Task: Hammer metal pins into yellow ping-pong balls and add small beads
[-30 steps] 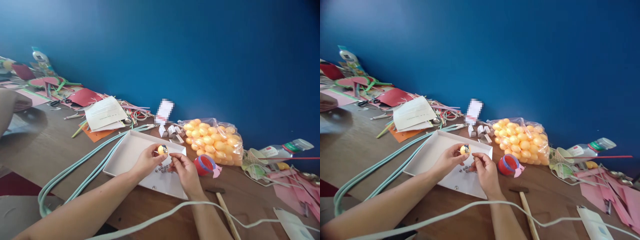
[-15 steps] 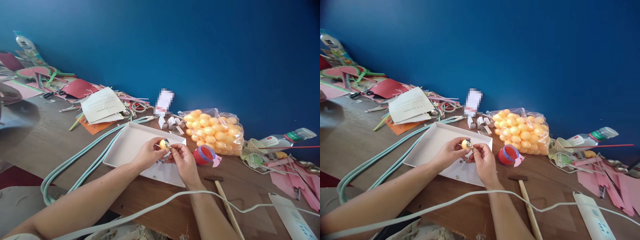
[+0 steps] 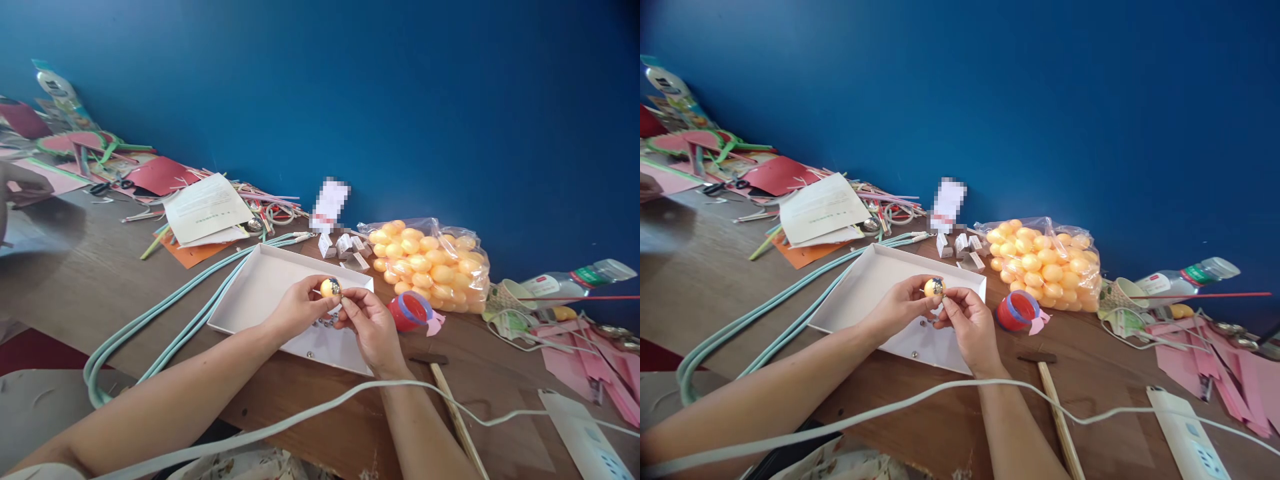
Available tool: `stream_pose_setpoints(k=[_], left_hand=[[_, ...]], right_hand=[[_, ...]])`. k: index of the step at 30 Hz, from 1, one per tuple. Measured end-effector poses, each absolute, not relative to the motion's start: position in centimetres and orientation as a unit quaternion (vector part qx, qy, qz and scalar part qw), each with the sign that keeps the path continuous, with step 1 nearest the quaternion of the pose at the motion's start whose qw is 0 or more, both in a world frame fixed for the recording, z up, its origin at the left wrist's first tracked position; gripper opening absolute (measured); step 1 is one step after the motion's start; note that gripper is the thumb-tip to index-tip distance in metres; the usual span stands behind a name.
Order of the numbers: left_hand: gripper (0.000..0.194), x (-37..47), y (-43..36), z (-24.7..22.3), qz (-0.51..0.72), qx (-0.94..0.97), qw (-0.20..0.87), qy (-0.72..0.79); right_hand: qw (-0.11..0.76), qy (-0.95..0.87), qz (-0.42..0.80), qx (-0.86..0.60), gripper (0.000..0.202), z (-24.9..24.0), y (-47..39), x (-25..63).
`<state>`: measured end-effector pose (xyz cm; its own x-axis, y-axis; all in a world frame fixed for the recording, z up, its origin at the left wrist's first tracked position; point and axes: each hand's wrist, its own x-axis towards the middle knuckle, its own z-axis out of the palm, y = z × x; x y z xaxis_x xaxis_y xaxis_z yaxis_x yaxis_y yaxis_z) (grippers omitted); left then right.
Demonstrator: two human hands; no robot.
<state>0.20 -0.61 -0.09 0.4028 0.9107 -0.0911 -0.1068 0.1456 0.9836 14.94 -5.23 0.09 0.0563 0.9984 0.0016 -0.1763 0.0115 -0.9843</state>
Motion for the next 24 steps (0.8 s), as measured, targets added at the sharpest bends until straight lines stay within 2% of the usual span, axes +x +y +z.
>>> stream_pose_setpoints(k=[5, 11, 20, 24], left_hand=[[0.052, 0.2, -0.68, 0.04, 0.388, 0.513, 0.674, 0.363], [0.05, 0.12, -0.83, 0.57, 0.379, 0.497, 0.698, 0.351], [0.053, 0.03, -0.66, 0.41, 0.384, 0.47, 0.733, 0.309], [0.047, -0.3, -0.6, 0.43, 0.378, 0.45, 0.762, 0.271]], right_hand=[[0.55, -0.439, 0.55, -0.45, 0.017, 0.22, -5.17, 15.14], [0.553, -0.439, 0.558, -0.436, 0.018, 0.44, -5.11, 15.34], [0.567, -0.459, 0.504, -0.463, 0.018, 0.45, -5.15, 15.19], [0.576, -0.468, 0.486, -0.461, 0.015, 0.4, -5.24, 15.24]])
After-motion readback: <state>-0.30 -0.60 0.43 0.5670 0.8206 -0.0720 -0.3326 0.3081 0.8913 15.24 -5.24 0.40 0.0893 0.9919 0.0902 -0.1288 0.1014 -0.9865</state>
